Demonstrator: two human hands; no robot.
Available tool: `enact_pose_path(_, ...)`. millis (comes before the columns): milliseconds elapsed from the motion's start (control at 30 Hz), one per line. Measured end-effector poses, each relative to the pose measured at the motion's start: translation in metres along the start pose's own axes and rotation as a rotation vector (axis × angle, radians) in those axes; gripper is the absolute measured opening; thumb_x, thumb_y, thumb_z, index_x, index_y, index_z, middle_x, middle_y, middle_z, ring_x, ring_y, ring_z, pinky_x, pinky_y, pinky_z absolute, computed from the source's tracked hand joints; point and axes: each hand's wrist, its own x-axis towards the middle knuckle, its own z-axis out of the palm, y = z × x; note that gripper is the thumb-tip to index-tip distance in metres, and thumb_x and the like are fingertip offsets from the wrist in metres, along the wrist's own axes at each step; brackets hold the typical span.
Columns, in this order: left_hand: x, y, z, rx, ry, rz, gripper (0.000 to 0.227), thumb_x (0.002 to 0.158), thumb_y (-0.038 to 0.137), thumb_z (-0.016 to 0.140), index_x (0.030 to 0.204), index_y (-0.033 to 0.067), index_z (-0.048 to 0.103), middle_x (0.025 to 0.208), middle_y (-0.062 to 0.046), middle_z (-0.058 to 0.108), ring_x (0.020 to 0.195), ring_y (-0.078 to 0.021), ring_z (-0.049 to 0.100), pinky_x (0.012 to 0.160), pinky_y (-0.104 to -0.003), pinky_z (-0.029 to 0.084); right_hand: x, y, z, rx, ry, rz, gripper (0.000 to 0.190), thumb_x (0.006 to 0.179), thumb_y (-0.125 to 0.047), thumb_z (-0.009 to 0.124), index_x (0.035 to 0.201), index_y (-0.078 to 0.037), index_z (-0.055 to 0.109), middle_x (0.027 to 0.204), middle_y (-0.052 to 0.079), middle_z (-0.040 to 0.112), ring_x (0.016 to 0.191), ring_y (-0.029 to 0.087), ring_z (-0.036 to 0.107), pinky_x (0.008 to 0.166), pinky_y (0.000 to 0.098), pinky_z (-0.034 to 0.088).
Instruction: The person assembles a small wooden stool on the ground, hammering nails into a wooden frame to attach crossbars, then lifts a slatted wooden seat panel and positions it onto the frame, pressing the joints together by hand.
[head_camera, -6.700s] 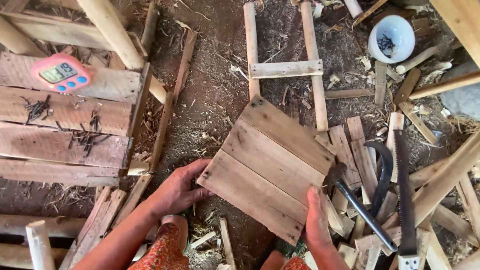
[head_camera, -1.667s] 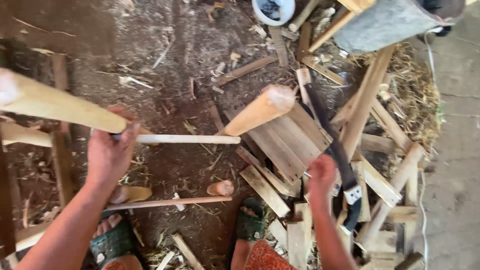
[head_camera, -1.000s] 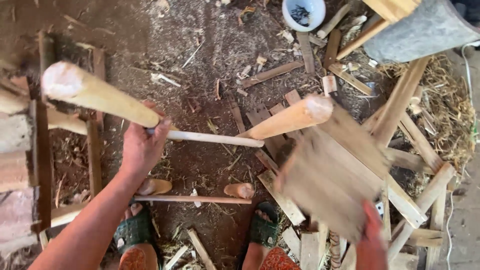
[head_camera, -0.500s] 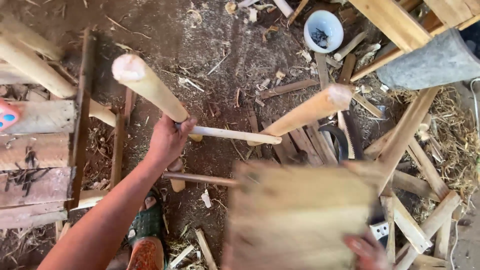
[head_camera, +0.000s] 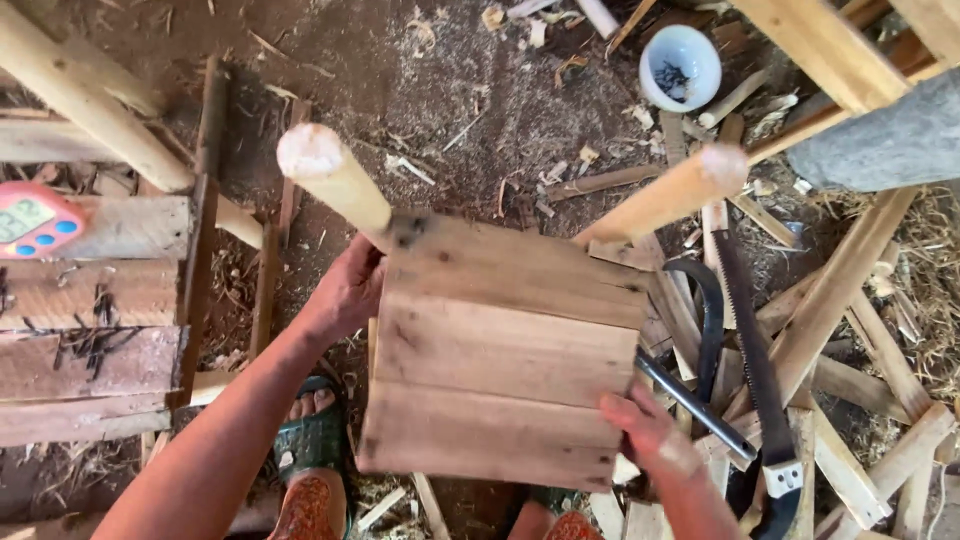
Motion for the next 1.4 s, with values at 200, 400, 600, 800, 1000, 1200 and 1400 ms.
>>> enact_pose_path(200, 0.004, -0.005, -0.006, -0.029, -0.016, -0.11, 0.031, 0.089, 0.024, 0.049, 0.116, 0.0077, 0.05, 0.102, -0.011, 0.064, 0.084, -0.0213, 0.063, 0.079, -0.033, 0.058, -0.023, 0.0, -0.02, -0.925, 0.863, -0.018, 0.032, 0.073, 0.002, 0.059, 0.1, 0.019, 0.064, 0.086, 0.021, 0.061, 0.082, 0.03, 0.05, 0.077, 0.0371, 0.037)
enact_pose_path(400, -0.018, -0.012, 0.011, -0.046, 0.089, -0.342, 0.075, 0.062, 0.006, 0.075, 0.128, 0.0053, 0.039, 0.133, -0.016, 0.05, 0.125, -0.0313, 0.047, 0.102, -0.052, 0.043, 0.006, 0.004, 0.014, -0.75, 0.891, 0.01, 0.054, 0.075, -0.002, 0.047, 0.125, 0.017, 0.05, 0.118, 0.031, 0.056, 0.103, 0.038, 0.048, 0.091, 0.0421, 0.033)
enact_pose_path(600, -0.031, -0.026, 0.022, 0.086, 0.067, -0.317, 0.052, 0.07, 0.015, 0.073, 0.117, 0.008, 0.052, 0.109, -0.009, 0.064, 0.098, -0.0223, 0.065, 0.087, -0.037, 0.056, -0.018, -0.016, -0.05, -0.963, 0.857, -0.33, 0.041, 0.073, 0.003, 0.053, 0.113, 0.012, 0.06, 0.107, 0.01, 0.06, 0.093, 0.02, 0.048, 0.091, 0.0295, 0.034)
enact_pose_path(800, -0.044, -0.01, 0.022, 0.21, 0.158, 0.122, 0.086, 0.062, -0.006, 0.069, 0.136, -0.0037, 0.025, 0.121, -0.021, 0.05, 0.111, -0.0311, 0.056, 0.098, -0.038, 0.049, 0.005, -0.033, -0.012, -0.726, 0.908, -0.154, 0.065, 0.068, -0.014, 0.045, 0.125, 0.017, 0.044, 0.115, 0.035, 0.052, 0.096, 0.043, 0.047, 0.086, 0.0492, 0.034)
enact_pose_path(1000, -0.029, -0.02, 0.017, 0.302, 0.085, 0.332, 0.107, 0.057, -0.009, 0.073, 0.144, 0.0146, 0.016, 0.135, -0.016, 0.046, 0.117, -0.0324, 0.054, 0.101, -0.037, 0.051, -0.009, -0.056, -0.081, -0.719, 0.747, -0.226, 0.048, 0.084, -0.012, 0.043, 0.126, 0.011, 0.047, 0.117, 0.023, 0.055, 0.098, 0.031, 0.051, 0.087, 0.0384, 0.037)
enact_pose_path(1200, -0.001, 0.004, 0.017, -0.065, 0.117, -0.181, 0.097, 0.06, -0.014, 0.069, 0.14, 0.0145, 0.022, 0.128, -0.016, 0.048, 0.116, -0.0285, 0.053, 0.104, -0.039, 0.045, -0.017, -0.055, -0.079, -0.743, 0.767, -0.215, 0.04, 0.089, -0.014, 0.042, 0.12, 0.011, 0.05, 0.112, 0.023, 0.056, 0.094, 0.03, 0.051, 0.083, 0.0387, 0.038)
enact_pose_path(1400, -0.011, -0.012, 0.013, -0.592, 0.156, -0.568, 0.079, 0.062, -0.002, 0.061, 0.136, -0.0064, 0.036, 0.113, -0.022, 0.049, 0.095, -0.0306, 0.053, 0.082, -0.043, 0.049, -0.033, -0.068, -0.089, -0.544, 0.735, -0.293, 0.049, 0.088, -0.025, 0.047, 0.13, 0.002, 0.047, 0.116, 0.023, 0.059, 0.087, 0.03, 0.061, 0.075, 0.0386, 0.048)
